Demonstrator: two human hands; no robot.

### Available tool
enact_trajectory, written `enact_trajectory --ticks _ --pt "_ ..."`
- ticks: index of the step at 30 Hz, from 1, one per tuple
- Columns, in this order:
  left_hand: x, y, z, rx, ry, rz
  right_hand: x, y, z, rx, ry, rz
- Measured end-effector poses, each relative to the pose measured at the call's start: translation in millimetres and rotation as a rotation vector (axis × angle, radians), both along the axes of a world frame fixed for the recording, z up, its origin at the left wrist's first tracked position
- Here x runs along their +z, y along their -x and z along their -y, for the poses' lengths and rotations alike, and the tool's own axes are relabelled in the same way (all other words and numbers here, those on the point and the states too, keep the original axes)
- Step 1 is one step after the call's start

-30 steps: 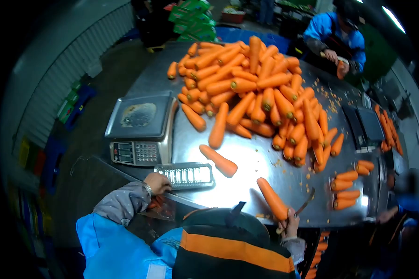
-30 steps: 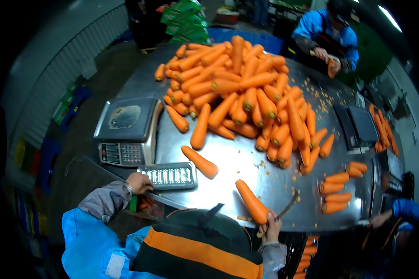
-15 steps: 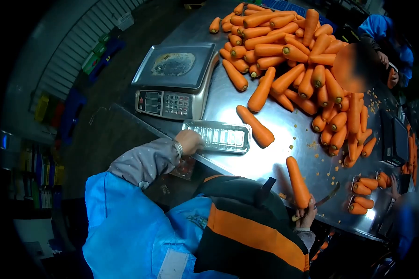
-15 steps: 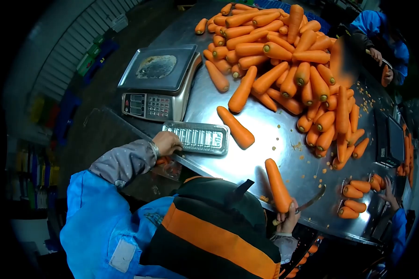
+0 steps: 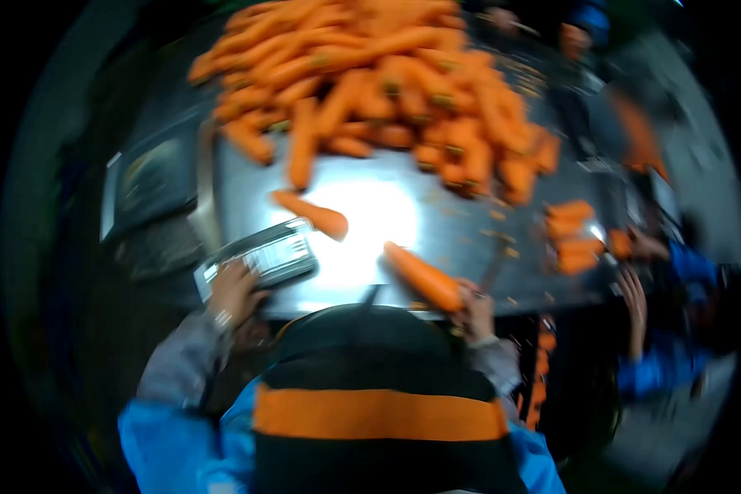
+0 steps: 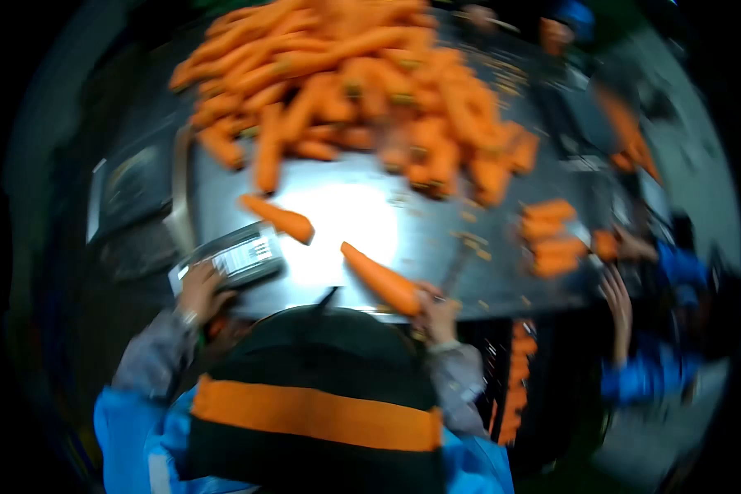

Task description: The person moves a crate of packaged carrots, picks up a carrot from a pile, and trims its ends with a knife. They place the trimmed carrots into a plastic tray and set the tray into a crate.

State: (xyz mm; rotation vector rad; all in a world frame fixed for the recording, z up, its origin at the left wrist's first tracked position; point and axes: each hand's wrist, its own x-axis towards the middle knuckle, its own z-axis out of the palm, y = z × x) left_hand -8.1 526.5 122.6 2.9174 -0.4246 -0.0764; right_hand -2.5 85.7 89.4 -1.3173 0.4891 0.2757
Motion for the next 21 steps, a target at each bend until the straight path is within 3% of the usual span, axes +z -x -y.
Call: enact_trajectory --ticks 1,2,3,7,11,15,16,17,19,21 --pt "-19.5 5.2 -6.9 0.064 0.046 -0.040 2.9 1.9 -0.5 -0.029 0.022 -0.037" --pt "-26.9 7.6 -11.8 0.058 0.095 0.090 1.1 1.9 1.3 -0.010 -0.051 -0.061" --pt "-42.6 6.6 -23.5 0.138 0.193 -0.014 2.1 -0.7 1.5 0.034 -0.068 -0.038" --pt "-29.1 -1.6 -19.3 0.020 0.124 0.038 12.6 -7.4 -7.3 0.069 -0.069 -0.089" --pt "-23.0 -4.4 -13.5 0.014 0.068 0.007 3.9 -21.4 3.8 0.193 0.102 -0.044" --pt "-14.6 -6.9 -14.6 0.038 0.026 -0.055 -2.5 -32.8 11.2 0.411 0.154 0.116" --pt "-13.7 -8.1 -14.8 0.039 0.025 -0.068 -2.5 -33.4 11.3 0.500 0.278 0.096" --pt "-13.1 -9.5 -14.9 0.039 0.025 -0.081 -14.9 -32.0 8.6 0.517 0.367 0.242" --pt "-14.2 -12.4 -17.0 0.082 0.048 -0.124 -12.4 -33.3 1.6 0.495 0.289 0.136" --pt "-18.6 -13.6 -20.5 0.078 0.037 -0.104 -13.5 -37.0 -5.9 0.502 0.374 0.170"
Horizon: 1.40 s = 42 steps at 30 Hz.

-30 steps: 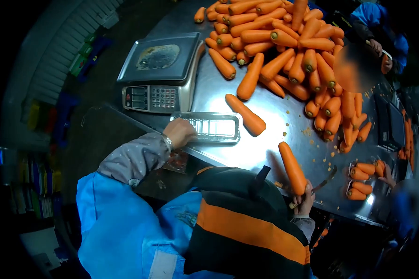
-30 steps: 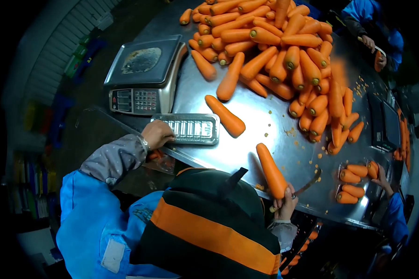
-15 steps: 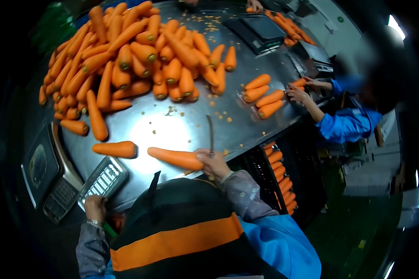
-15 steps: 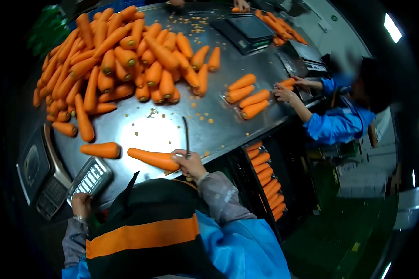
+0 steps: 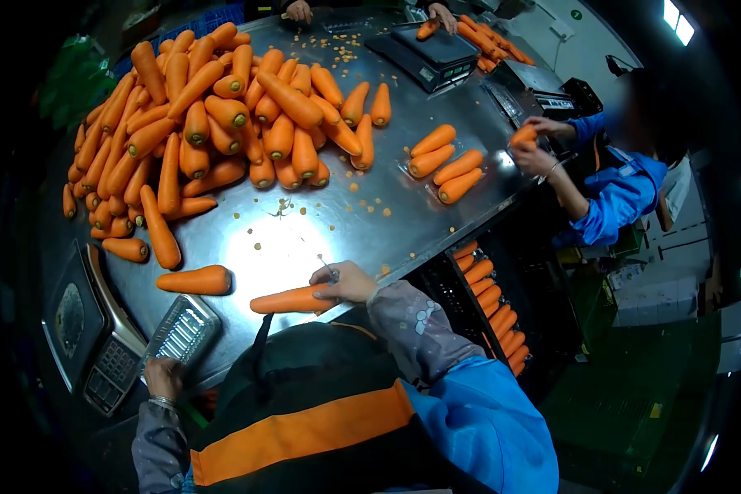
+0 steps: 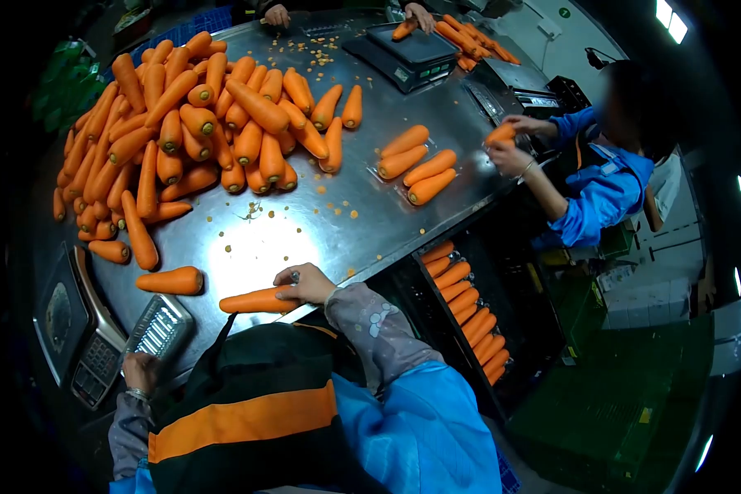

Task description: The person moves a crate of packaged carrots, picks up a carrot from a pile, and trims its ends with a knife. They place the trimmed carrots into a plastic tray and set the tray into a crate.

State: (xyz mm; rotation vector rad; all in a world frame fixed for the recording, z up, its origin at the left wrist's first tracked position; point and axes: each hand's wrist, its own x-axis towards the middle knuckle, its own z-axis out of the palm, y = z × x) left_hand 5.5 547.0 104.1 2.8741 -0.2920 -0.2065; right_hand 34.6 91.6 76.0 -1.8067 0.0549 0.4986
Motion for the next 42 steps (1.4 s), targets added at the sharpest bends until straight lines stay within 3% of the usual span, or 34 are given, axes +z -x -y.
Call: enact_trajectory --ticks 5,6,8,10,12,14,16,17,20,24,25,29,32,39,42 --pt "12.9 13.0 13.9 0.050 0.108 0.041 32.0 -10.8 -29.6 0.062 0.326 0.313" --pt "17.6 20.3 22.2 0.085 0.133 0.071 28.4 -15.5 -39.1 0.063 0.252 0.338" --pt "5.7 23.3 28.7 0.103 0.471 0.022 54.0 -25.6 -62.6 0.135 0.300 0.293" --pt "18.9 16.6 57.3 0.312 1.098 -0.442 51.3 -43.5 -96.8 0.174 0.073 0.326" --pt "41.1 7.2 97.4 0.358 1.442 -0.673 78.7 -47.3 -140.6 0.151 -0.301 0.128" --pt "54.7 0.3 126.5 0.370 1.544 -0.729 99.5 -41.7 -179.4 0.287 -0.271 0.183" --pt "35.7 -0.2 116.7 0.263 1.500 -0.621 97.7 -42.2 -205.4 0.527 -0.127 0.598" --pt "35.2 5.9 110.2 0.303 1.523 -0.598 96.9 -38.1 -208.1 0.505 -0.218 0.536" --pt "74.0 27.5 96.6 0.492 1.612 -0.472 86.4 -48.1 -196.0 0.536 0.095 0.752" --pt "30.6 56.2 45.1 0.743 1.428 -0.156 49.0 -33.1 -214.1 0.815 0.394 1.180" --pt "24.5 61.7 37.0 0.818 1.374 -0.099 18.3 -33.7 -229.7 0.820 0.498 1.296" --pt "19.0 79.1 24.0 0.921 1.463 -0.069 -1.3 -33.4 -243.2 0.769 0.537 1.501" --pt "12.6 85.0 20.0 0.932 1.501 -0.020 2.8 -32.9 -248.1 0.749 0.565 1.533" --pt "-56.1 90.2 -69.1 0.995 0.956 0.165 1.1 -56.1 -259.8 0.830 0.648 1.359" --pt "-91.4 81.5 -85.0 0.919 0.943 0.288 -11.4 -52.7 -270.8 0.836 0.725 1.407"
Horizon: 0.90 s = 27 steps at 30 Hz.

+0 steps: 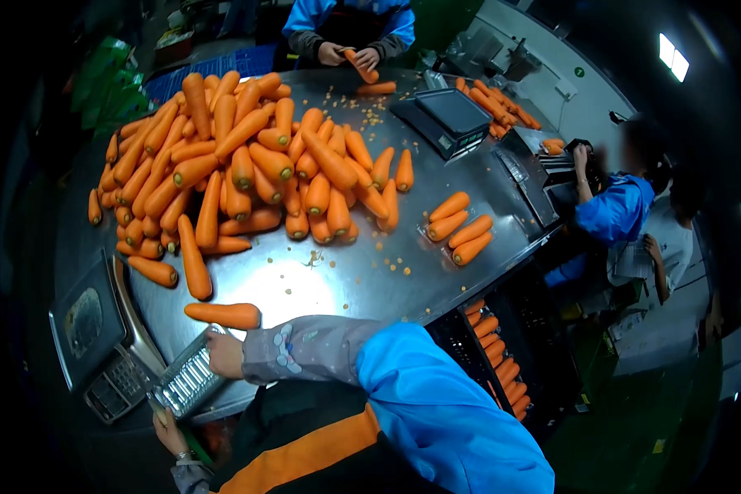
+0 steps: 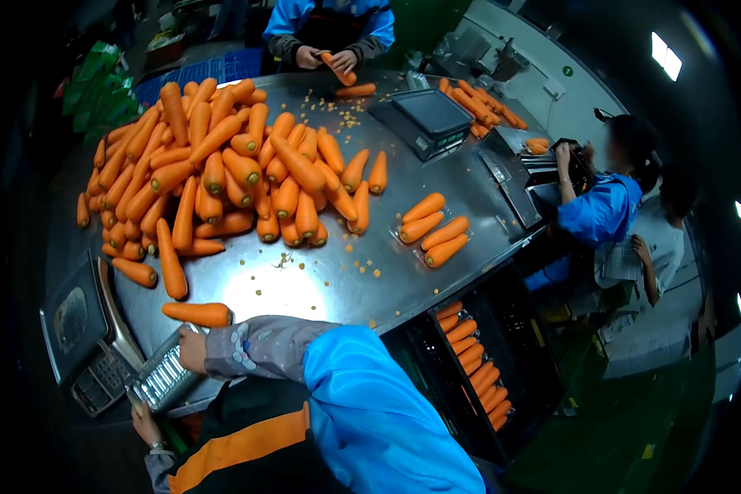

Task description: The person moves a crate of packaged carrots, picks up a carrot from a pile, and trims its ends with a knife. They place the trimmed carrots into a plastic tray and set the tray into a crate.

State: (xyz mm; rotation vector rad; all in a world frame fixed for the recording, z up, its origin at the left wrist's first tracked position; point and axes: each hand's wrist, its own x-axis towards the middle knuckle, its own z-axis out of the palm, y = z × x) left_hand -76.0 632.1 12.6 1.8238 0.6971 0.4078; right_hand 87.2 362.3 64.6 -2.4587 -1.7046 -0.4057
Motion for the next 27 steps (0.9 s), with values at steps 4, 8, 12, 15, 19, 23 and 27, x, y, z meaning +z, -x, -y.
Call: enact_trajectory --ticks 4,8,12,15,19,23,27 --pt "-31.4 -7.8 -12.3 -0.009 0.278 0.008 8.6 10.4 3.8 0.079 0.001 -0.030" --pt "-19.0 -13.4 7.0 0.038 0.304 0.005 11.6 18.2 8.4 0.145 0.080 0.023" --pt "-15.3 -14.4 16.1 0.075 0.237 -0.045 1.4 18.3 8.4 0.167 -0.056 -0.013" --pt "-46.0 -16.0 4.2 0.075 0.034 -0.030 -7.1 16.1 7.6 0.180 -0.068 -0.044" --pt "85.6 -17.3 81.8 -0.034 -0.298 -0.273 -15.5 14.6 7.6 0.189 -0.115 -0.067" --pt "111.2 -20.3 97.0 0.001 -0.377 -0.374 -7.0 14.2 9.2 0.182 -0.088 -0.099" --pt "112.9 -14.9 97.7 0.041 -0.393 -0.370 4.8 12.9 13.4 0.192 -0.030 -0.130"
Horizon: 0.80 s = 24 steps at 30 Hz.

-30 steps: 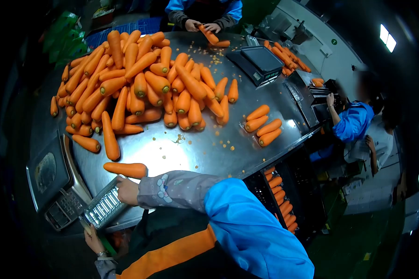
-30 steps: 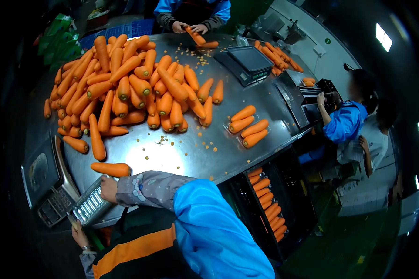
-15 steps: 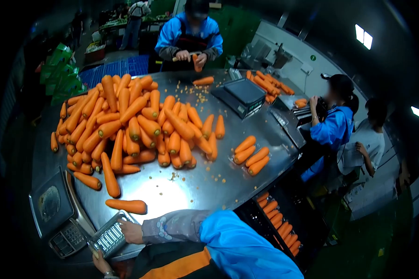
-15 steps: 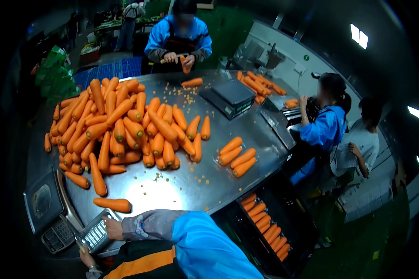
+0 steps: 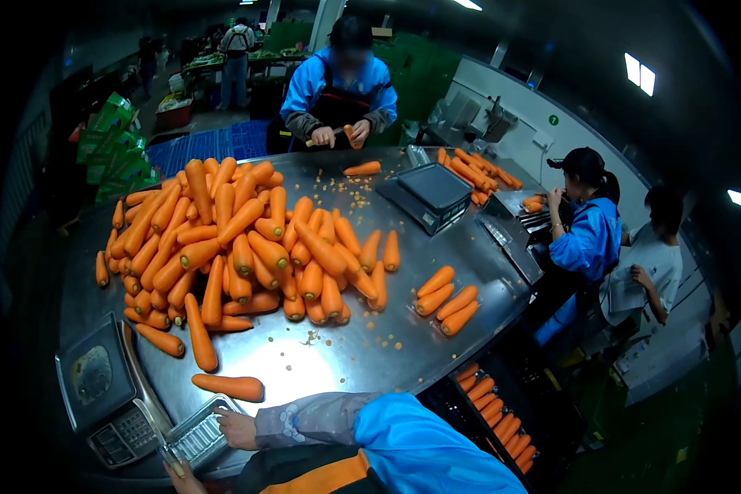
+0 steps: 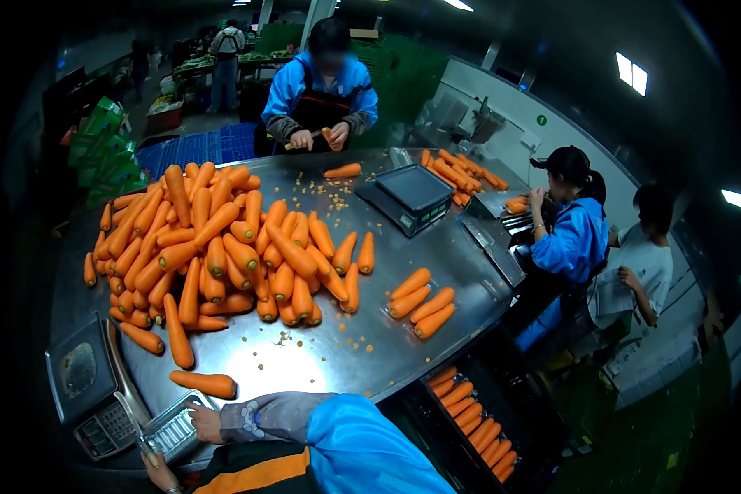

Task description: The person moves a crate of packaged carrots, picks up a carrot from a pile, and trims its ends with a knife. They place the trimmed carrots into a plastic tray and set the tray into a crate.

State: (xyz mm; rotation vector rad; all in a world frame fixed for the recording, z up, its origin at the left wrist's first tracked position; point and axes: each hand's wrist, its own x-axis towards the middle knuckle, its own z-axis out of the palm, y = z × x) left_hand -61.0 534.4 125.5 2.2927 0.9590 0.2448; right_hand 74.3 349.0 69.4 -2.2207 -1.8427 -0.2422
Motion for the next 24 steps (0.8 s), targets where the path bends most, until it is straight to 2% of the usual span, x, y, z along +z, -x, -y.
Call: enact_trajectory --ticks 1,2,4,6,7,8,11,12,15,17,18,21,22,24 --pt "9.5 0.6 5.0 0.012 0.035 -0.008 -0.2 0.1 -0.1 -0.005 -0.009 0.009" --pt "-1.3 3.8 -4.0 0.054 0.043 0.018 -1.2 0.2 0.3 -0.009 -0.018 0.019" --pt "-53.2 15.0 -48.7 0.138 0.057 0.072 -3.7 -1.5 2.5 0.005 -0.038 0.015" --pt "-127.8 9.1 -116.2 0.142 0.114 0.375 -7.8 -4.7 4.5 -0.001 -0.104 -0.011" --pt "-146.6 7.7 -133.3 0.143 0.143 0.526 -8.2 -5.2 5.1 -0.004 -0.136 -0.024" --pt "-116.2 1.9 -125.2 0.218 0.249 0.393 9.6 -5.0 12.5 -0.013 -0.092 -0.080" --pt "-85.0 -13.7 -120.5 0.185 0.553 0.615 44.0 2.2 22.0 -0.077 -0.359 -0.141" --pt "-59.0 -22.5 -98.3 0.205 0.636 0.671 43.3 0.8 21.2 -0.108 -0.327 -0.100" --pt "11.0 -43.8 -62.9 0.032 0.835 0.688 58.1 -3.7 24.7 -0.253 -0.466 -0.106" --pt "62.3 -62.1 -35.1 0.053 0.952 0.656 79.1 -4.7 39.9 -0.355 -0.594 -0.347" --pt "69.3 -74.7 -29.1 -0.045 0.880 0.697 87.8 -4.9 49.1 -0.407 -0.654 -0.468" --pt "84.4 -110.6 -9.9 -0.321 0.657 0.747 99.8 -4.2 68.2 -0.487 -0.686 -1.093" --pt "93.0 -121.8 -2.9 -0.418 0.683 0.711 88.3 -3.7 69.3 -0.409 -0.745 -1.363" --pt "104.0 -139.1 13.5 -0.555 0.743 0.639 73.7 -0.2 73.3 -0.383 -0.785 -1.597"
